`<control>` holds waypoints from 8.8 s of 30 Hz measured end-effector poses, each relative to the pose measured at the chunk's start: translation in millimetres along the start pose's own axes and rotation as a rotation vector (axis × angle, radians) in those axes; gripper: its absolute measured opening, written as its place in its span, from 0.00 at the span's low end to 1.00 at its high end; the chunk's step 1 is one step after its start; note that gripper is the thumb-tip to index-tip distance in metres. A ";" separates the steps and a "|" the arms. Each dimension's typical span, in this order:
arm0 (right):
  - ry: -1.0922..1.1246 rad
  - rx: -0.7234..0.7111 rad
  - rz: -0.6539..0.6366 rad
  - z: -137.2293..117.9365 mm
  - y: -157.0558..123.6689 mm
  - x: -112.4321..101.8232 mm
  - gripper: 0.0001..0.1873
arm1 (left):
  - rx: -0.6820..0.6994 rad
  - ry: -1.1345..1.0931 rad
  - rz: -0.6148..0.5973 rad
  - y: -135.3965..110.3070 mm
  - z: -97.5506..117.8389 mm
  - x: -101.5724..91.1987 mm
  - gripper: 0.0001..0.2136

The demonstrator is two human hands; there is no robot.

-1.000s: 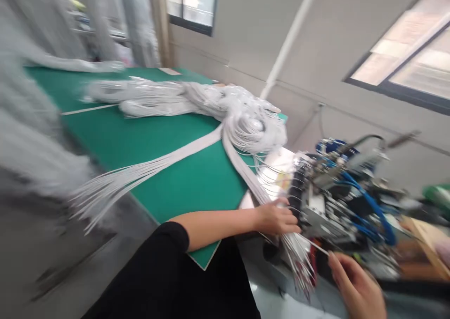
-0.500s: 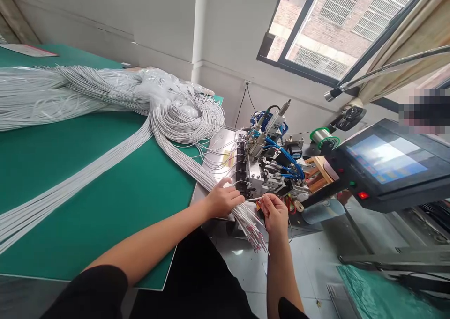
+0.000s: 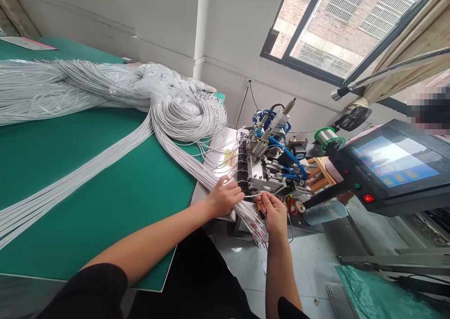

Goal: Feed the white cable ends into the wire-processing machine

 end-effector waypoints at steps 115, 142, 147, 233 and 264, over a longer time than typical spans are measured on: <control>-0.262 0.137 -0.089 42.8 30.6 -4.4 0.19 | -0.128 -0.099 -0.177 -2.0 -9.4 15.1 0.14; -0.559 -0.021 -0.151 -15.5 -20.6 -42.5 0.18 | 0.087 -0.055 -0.043 -1.1 2.2 -0.4 0.14; -0.410 -0.017 -0.109 -11.8 -9.7 -35.0 0.18 | 0.090 -0.060 -0.011 -2.7 1.6 -4.7 0.09; -0.155 0.011 0.005 1.6 -0.2 -28.0 0.18 | 0.075 -0.089 0.033 -4.1 -1.3 -0.2 0.11; -0.522 -0.126 -0.050 9.7 19.8 -4.0 0.19 | -0.101 0.031 -0.055 -1.3 -4.1 5.5 0.11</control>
Point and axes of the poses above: each hand's wrist, its own y-axis towards the middle knuckle, its own x-axis out of the palm, z = x × y, the point moved 6 cm from there along y, towards the middle knuckle, and after that the axes turned 4 degrees about x, right-handed, at the moved point
